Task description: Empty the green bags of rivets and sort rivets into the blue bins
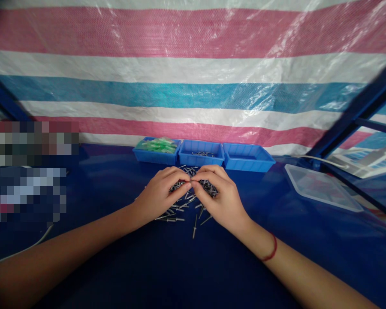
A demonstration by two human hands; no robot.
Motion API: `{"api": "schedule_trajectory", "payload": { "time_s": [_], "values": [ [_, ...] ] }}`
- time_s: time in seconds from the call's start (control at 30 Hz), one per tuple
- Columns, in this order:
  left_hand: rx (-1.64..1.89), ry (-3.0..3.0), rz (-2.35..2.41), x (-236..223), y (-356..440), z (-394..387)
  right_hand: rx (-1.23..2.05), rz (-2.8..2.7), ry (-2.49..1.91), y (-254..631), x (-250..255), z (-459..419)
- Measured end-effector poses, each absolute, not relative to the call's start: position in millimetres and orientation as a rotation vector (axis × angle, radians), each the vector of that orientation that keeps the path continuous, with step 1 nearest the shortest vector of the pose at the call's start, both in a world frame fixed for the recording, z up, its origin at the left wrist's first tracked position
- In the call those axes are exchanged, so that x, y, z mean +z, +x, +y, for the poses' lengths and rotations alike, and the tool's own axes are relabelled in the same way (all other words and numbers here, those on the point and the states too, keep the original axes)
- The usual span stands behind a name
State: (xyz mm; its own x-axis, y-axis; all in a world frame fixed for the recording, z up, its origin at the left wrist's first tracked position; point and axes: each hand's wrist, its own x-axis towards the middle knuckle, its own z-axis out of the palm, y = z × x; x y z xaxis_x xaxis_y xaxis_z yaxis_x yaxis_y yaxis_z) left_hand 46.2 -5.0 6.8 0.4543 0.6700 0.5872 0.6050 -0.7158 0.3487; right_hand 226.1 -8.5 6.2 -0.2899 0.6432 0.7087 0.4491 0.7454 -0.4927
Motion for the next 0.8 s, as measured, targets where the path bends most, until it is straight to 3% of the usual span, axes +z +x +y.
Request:
{"api": "schedule_trajectory", "payload": {
  "time_s": [0.47,0.8],
  "values": [
    [1.36,2.549,1.115,10.0,44.9,-7.9,0.286,-2.026,-0.891,230.2,7.8,-4.3],
    [1.295,2.52,1.155,6.8,32.9,8.7,-0.217,-1.848,-1.224,256.2,29.8,73.9]
  ]
}}
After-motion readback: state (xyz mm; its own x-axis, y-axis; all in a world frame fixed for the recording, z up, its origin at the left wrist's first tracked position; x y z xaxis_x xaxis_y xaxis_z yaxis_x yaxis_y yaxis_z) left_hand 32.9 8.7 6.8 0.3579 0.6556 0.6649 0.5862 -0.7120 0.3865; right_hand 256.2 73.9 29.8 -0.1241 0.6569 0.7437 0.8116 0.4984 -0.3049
